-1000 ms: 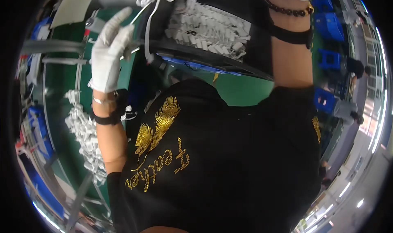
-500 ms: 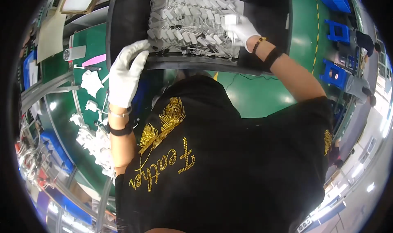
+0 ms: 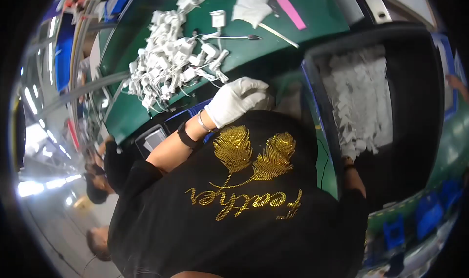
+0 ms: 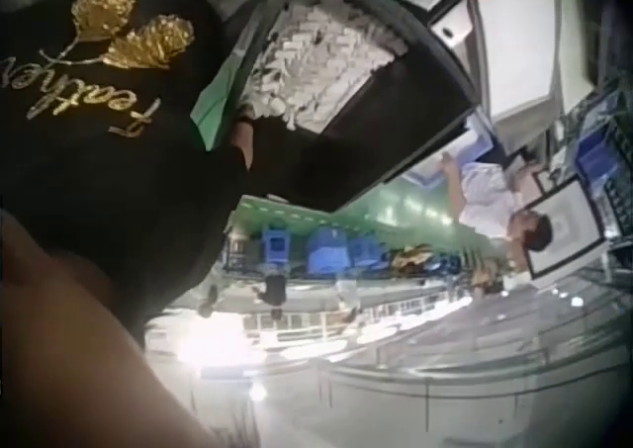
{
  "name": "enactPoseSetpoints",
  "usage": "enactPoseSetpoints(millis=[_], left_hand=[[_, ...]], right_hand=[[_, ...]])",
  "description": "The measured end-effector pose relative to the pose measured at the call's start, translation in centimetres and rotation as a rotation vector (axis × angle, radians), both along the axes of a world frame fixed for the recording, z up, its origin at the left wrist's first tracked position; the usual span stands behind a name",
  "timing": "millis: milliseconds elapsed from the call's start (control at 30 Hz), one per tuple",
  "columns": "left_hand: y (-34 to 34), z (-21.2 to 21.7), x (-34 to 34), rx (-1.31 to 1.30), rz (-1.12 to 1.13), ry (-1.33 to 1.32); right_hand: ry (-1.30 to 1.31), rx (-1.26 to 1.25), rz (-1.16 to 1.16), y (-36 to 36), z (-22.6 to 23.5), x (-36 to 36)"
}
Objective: Inspecting and sorting white electronic components on an assembly line.
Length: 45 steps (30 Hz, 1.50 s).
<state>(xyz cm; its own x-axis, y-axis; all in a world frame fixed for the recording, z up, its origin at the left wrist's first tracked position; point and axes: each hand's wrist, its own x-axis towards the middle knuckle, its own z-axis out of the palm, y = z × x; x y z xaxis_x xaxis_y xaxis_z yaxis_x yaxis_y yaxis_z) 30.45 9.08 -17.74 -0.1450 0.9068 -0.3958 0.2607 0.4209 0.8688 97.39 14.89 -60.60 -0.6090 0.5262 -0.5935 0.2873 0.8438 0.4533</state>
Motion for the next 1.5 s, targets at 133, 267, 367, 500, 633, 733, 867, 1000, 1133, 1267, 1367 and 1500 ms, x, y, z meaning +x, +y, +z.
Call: enactPoseSetpoints(millis=[133, 267, 367, 500, 633, 733, 867, 1000, 1133, 1267, 1367, 1500], left_hand=[[-3.3, -1.1, -5.1, -0.023, 0.208, 0.644], [-5.8, -3.7, -12.5, 0.087, 0.311, 1.088], [-3.0, -5.9, -14.5, 0.236, -0.055, 1.093], [-1.1, -6.1, -14.6, 0.245, -0.002, 1.175], [-3.2, -5.0, -18.3, 0.209, 0.364, 1.085], [-4.5, -6.1, -20.7, -0.28, 0.534, 0.976], [-4.8, -9.9, -21.1, -0.173, 0.531, 1.008], [-7.5, -5.2, -22.2, 0.286, 0.844, 0.462], [-13.7, 2.2, -22.8, 0.601, 1.322, -0.046], [-14.5, 5.3, -23.8, 0.697, 1.153, 0.376], [-15.1, 3.9, -23.6, 0.71, 1.212, -0.078], [-18.0, 0.2, -21.9, 0.808, 1.303, -0.727]], right_hand=[[0.71, -0.273, -1.173, 7.0, 14.0, -6.3], [1.465, -0.183, -1.284, 14.5, 39.3, -28.7], [1.895, -0.401, -1.089, 10.9, 51.0, -45.4], [1.58, -1.057, -0.965, 5.4, 49.3, -59.2], [1.137, -0.925, -0.495, 1.9, 41.8, -68.9], [0.929, -0.702, -0.334, 0.8, 37.9, -74.7], [0.714, -0.513, -0.226, -0.2, 35.4, -78.8], [0.832, -0.494, -0.26, 2.4, 35.3, -79.5], [1.143, -0.693, -0.242, 0.6, 39.6, -81.1], [0.977, -0.871, -0.174, -4.4, 41.2, -87.0], [0.902, -0.847, -0.183, -4.0, 38.3, -90.1], [0.826, -0.879, -0.259, -2.1, 37.6, -88.7]])
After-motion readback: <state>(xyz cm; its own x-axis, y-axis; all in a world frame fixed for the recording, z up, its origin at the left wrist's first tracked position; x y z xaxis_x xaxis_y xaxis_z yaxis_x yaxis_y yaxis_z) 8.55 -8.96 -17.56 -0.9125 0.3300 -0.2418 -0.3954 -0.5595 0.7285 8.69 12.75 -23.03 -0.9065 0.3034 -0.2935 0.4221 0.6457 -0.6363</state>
